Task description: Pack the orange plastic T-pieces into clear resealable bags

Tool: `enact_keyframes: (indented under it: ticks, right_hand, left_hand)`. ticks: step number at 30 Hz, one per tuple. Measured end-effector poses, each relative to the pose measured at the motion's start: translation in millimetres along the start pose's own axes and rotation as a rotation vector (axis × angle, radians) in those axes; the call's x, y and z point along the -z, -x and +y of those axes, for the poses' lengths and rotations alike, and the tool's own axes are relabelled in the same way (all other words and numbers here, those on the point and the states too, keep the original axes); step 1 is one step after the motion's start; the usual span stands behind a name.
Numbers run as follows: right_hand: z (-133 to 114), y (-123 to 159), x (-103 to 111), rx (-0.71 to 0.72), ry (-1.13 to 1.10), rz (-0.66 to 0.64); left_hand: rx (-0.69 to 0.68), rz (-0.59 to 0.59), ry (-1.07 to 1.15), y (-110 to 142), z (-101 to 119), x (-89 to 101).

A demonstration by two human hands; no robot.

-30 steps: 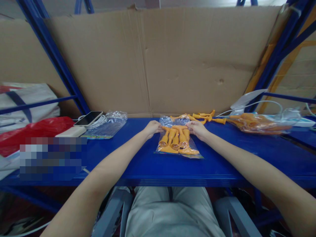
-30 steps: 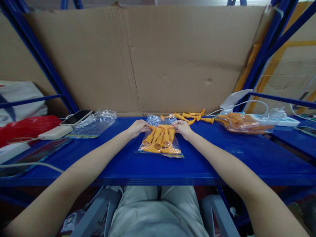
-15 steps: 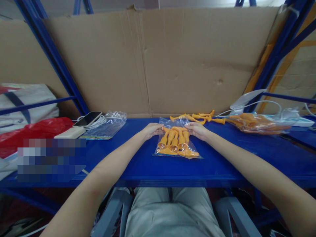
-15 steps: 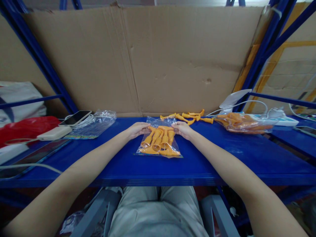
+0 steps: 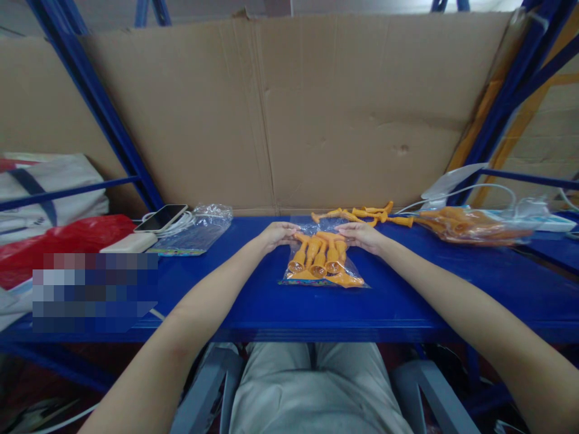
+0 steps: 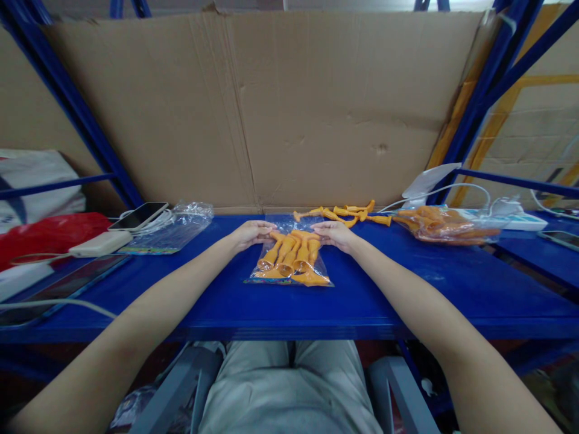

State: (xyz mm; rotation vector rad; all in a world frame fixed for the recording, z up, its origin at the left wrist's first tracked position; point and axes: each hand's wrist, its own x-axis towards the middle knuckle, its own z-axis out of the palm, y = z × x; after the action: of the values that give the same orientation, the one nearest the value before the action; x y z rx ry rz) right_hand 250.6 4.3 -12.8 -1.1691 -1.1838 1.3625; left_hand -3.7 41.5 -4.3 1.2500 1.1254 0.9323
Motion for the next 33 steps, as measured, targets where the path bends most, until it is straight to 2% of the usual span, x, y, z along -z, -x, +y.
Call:
enact_keyframes:
  ticks: [5, 10, 17, 33]
  right_hand:
    - [-1.3, 1.6, 3.7, -0.009, -0.003, -0.055]
    - [-1.3, 0.8, 5.9, -0.001, -0.021, -0.086]
    - [-0.2, -3.1, 2.7, 0.008, -0.037, -0.036]
    - [3.8, -5.1, 0.7, 0.082, 0.0, 0.005]
  left_hand:
    - [-0.022, -0.065, -0.006, 0.2, -1.2, 5.8]
    - [-0.055, -0.077, 0.006, 1.3, -1.8, 8.3]
    - [-0.04, -0.045, -0.003, 1.1, 2.7, 6.6]
    - [-0.134, -0.015, -0.129, -0.9, -0.9, 3.2]
